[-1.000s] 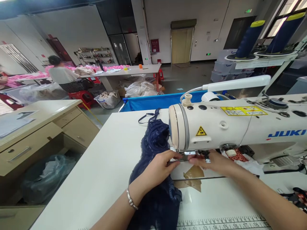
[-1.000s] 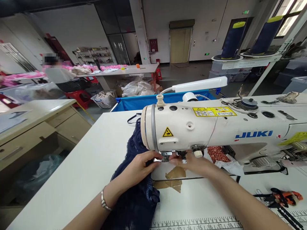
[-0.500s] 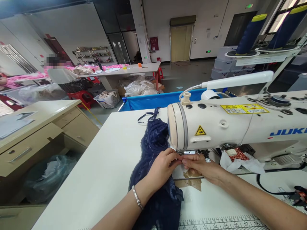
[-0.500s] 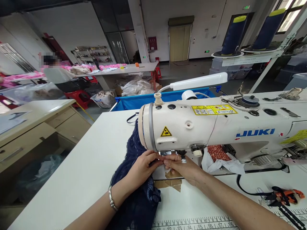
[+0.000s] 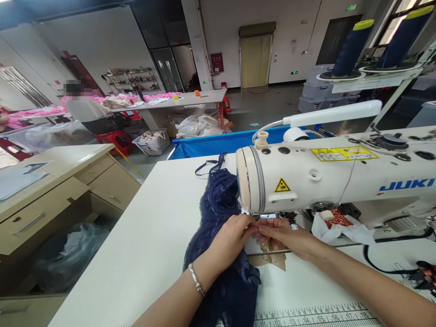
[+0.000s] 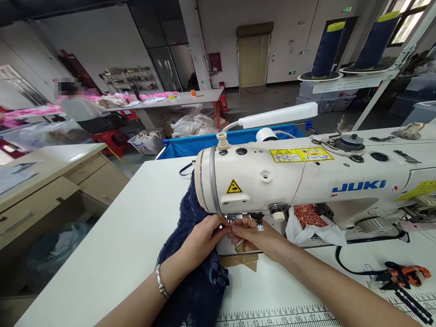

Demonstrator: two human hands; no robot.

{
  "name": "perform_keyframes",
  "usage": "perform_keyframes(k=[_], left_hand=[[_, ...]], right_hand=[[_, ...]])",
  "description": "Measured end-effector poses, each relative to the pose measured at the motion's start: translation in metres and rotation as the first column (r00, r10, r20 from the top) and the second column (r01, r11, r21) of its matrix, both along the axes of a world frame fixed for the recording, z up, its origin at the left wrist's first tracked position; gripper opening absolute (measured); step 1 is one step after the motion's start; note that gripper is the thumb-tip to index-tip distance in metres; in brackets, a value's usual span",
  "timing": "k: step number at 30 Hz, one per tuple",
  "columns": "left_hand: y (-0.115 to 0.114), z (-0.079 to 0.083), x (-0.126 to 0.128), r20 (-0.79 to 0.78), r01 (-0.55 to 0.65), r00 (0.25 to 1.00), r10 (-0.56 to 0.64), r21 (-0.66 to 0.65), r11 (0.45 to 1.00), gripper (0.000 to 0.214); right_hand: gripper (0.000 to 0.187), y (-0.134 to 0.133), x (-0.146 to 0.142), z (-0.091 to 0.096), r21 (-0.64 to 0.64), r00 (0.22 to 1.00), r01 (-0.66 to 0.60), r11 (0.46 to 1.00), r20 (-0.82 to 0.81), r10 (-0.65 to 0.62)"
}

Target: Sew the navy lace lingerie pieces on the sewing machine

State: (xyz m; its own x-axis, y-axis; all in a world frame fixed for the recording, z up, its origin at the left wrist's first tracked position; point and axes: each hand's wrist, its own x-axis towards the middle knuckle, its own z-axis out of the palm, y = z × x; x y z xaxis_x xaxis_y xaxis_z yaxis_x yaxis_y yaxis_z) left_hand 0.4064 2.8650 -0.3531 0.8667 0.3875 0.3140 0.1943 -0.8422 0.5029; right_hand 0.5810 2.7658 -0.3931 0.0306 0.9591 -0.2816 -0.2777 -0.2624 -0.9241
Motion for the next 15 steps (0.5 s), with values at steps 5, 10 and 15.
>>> perform_keyframes(k=[5,10,15], left_hand=[[-0.001,-0.002,0.000,-0.011,0.038,0.999,-0.037,0.102,0.994,0.008],[-0.001,0.000,-0.001,-0.050,0.137,0.990,-0.129,0.184,0.973,0.014],[-0.003,0.000,-0.001,-0.092,0.169,0.984,-0.152,0.216,0.962,0.017]], right_hand=[[0.057,0.000,0.000,0.007,-0.003,0.994,-0.001,1.000,0.112,0.002],[0.067,0.000,-0.003,0.024,-0.034,0.971,-0.029,0.999,0.235,0.037],[0.051,0.003,-0.003,0.019,-0.034,0.926,-0.036,0.999,0.373,0.046]])
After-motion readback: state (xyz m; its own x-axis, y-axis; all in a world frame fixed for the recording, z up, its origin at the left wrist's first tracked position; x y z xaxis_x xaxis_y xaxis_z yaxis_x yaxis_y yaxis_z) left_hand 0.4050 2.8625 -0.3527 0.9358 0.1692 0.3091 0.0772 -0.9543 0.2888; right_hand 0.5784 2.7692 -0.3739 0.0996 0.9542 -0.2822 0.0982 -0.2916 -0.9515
